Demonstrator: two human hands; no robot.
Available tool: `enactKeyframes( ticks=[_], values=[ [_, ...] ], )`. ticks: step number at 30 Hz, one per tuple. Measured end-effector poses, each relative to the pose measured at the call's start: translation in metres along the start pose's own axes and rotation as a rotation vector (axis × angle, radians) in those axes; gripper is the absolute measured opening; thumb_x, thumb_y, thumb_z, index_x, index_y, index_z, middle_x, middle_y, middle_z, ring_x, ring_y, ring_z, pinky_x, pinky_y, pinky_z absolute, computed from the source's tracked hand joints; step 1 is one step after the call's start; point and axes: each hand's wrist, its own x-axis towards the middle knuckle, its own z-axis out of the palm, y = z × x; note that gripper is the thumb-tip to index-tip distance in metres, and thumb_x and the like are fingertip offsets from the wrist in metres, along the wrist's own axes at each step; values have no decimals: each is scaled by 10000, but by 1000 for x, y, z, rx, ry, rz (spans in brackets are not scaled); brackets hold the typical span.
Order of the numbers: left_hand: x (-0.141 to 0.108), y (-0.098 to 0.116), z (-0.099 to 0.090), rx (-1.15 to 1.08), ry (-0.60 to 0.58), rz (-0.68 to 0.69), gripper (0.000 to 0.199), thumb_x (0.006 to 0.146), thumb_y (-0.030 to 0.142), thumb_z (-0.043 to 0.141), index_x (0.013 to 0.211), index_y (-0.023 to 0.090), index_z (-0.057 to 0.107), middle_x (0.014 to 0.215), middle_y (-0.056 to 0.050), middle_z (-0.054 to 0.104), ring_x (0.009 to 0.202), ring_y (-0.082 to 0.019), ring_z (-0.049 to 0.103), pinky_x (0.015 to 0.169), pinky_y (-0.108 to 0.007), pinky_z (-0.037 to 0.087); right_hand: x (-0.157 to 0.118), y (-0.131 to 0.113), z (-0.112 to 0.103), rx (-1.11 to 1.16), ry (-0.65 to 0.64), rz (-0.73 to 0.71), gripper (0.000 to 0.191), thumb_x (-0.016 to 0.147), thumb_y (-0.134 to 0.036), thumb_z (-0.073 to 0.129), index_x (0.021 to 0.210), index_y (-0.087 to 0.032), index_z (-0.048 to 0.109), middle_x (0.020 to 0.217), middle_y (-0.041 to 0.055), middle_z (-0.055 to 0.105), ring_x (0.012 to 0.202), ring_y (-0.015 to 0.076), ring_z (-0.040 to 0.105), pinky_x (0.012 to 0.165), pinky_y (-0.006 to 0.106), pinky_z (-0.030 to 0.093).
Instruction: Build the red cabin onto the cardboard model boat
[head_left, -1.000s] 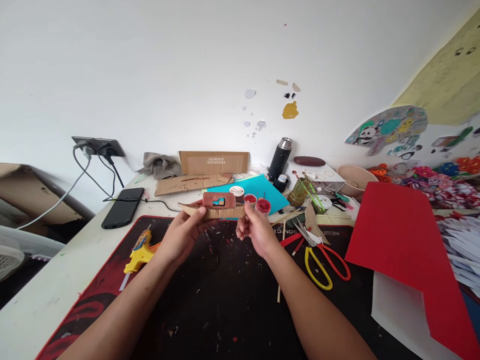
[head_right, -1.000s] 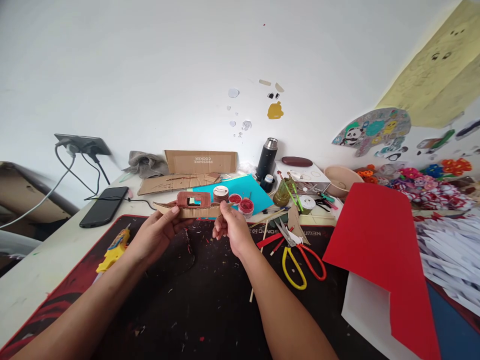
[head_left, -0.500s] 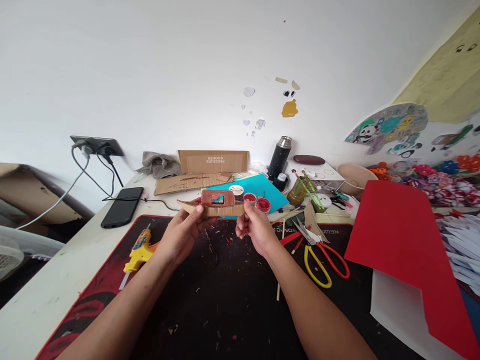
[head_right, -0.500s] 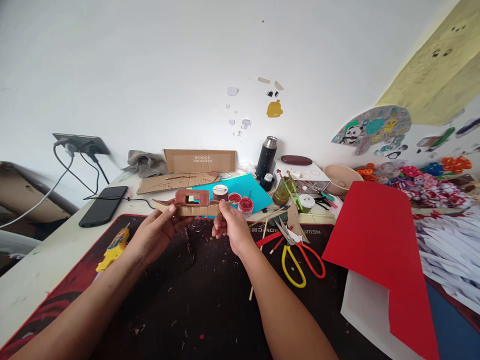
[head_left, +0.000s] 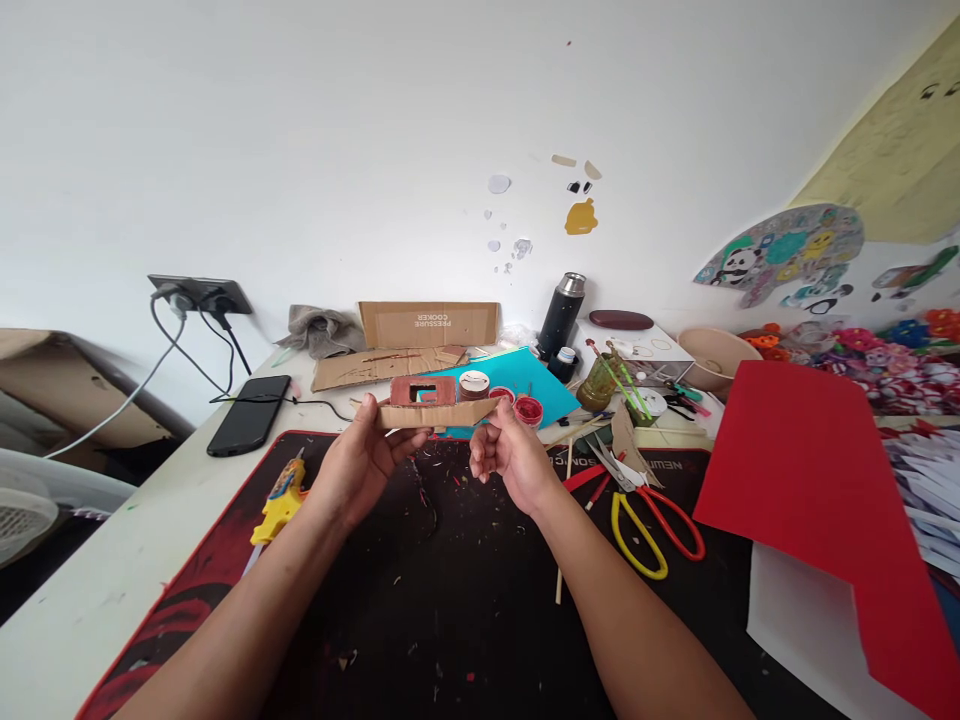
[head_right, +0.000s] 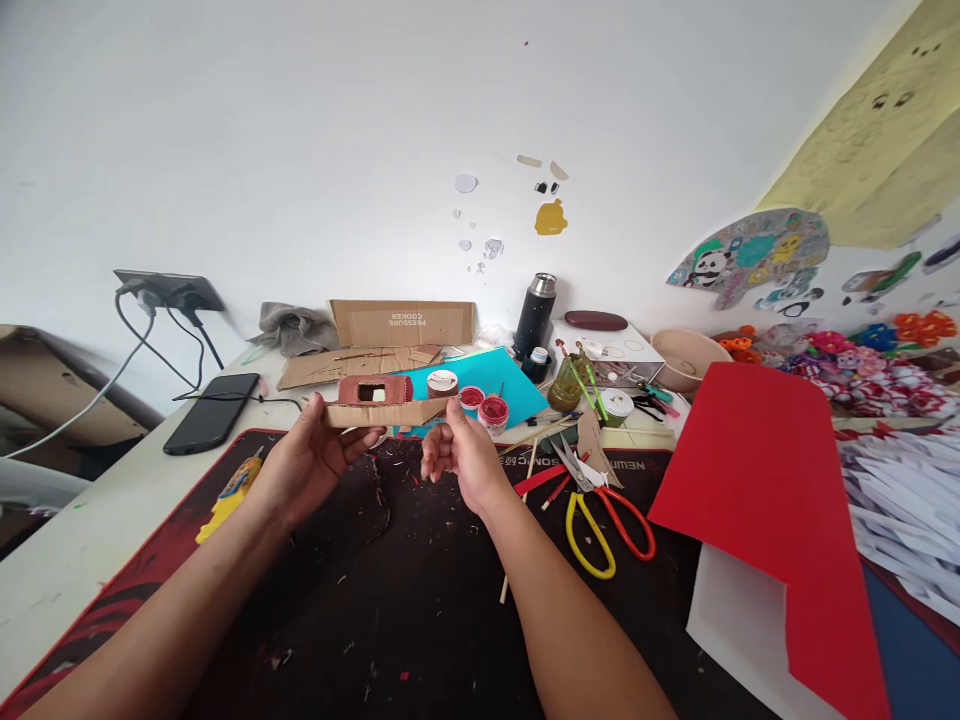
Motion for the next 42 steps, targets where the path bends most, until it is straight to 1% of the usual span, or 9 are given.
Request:
enactKeyframes(
  ticks=[5, 11, 14, 18, 24, 27, 33, 37, 42],
  values=[
    [0, 2, 1, 9, -4, -16, 494, 951, 616, 769, 1189, 184, 796, 1159, -147, 854, 941, -292, 819, 861, -418, 708, 0, -2, 2, -3, 34, -9, 779, 757, -955, 718, 628, -198, 587, 599, 0, 590, 486, 135, 595, 419, 227, 414],
    [-2, 5, 3, 9, -18, -3, 498, 935, 646, 774, 1175, 210, 789, 1206, -127, 840, 960, -281, 807, 840, -397, 707, 0, -1, 1, 6, 47, 0, 741, 743, -917, 773, 656, -206, 585, 599, -15, 598, 489, 132, 595, 422, 226, 415],
    [-3, 5, 2, 4, -40, 12, 504, 885, 639, 835, 1162, 222, 779, 1198, -116, 837, 992, -289, 805, 882, -424, 702, 0, 0, 1, 2, 37, 2, 731, 764, -910, 763, 669, -209, 578, 603, -18, 600, 490, 130, 598, 422, 224, 414],
    [-3, 4, -1, 1, -18, 25, 504, 806, 528, 947, 1161, 215, 775, 1116, -91, 850, 979, -282, 810, 928, -440, 692, 0, 0, 1, 12, 26, 1, 708, 783, -894, 763, 704, -213, 585, 618, -21, 614, 488, 131, 607, 422, 222, 425],
    [-5, 2, 2, 34, -28, 66, 510, 818, 508, 942, 1170, 184, 767, 1186, -116, 844, 1067, -299, 809, 976, -458, 675, -2, 3, 6, -7, -14, -10, 723, 797, -920, 723, 755, -206, 619, 665, -7, 652, 490, 126, 625, 420, 215, 439],
    [-7, -1, 4, 62, -42, 59, 519, 798, 509, 959, 1144, 174, 766, 1200, -132, 840, 1106, -319, 804, 972, -465, 674, -2, 5, 8, -16, -25, -14, 695, 792, -887, 763, 797, -206, 625, 675, -9, 668, 485, 131, 638, 416, 215, 438],
    [-9, -2, 5, 70, -79, 39, 571, 780, 543, 970, 1174, 183, 768, 1272, -148, 823, 1166, -338, 783, 981, -477, 673, -3, 3, 9, -36, -9, -15, 665, 788, -827, 814, 722, -201, 602, 626, -14, 645, 475, 125, 626, 420, 212, 433],
    [-9, -2, 5, 80, -79, 46, 590, 762, 505, 990, 1210, 198, 758, 1281, -144, 820, 1204, -351, 771, 1005, -501, 664, -5, 2, 10, -39, -21, -19, 636, 803, -811, 812, 767, -207, 616, 613, -29, 631, 480, 128, 625, 423, 214, 429],
    [-9, -2, 5, 100, -55, 52, 608, 732, 466, 1013, 1211, 190, 759, 1282, -141, 820, 1234, -351, 758, 986, -464, 674, -6, 3, 11, -35, -33, -24, 598, 809, -784, 826, 832, -220, 628, 599, -54, 605, 483, 134, 625, 423, 214, 429]
  ],
)
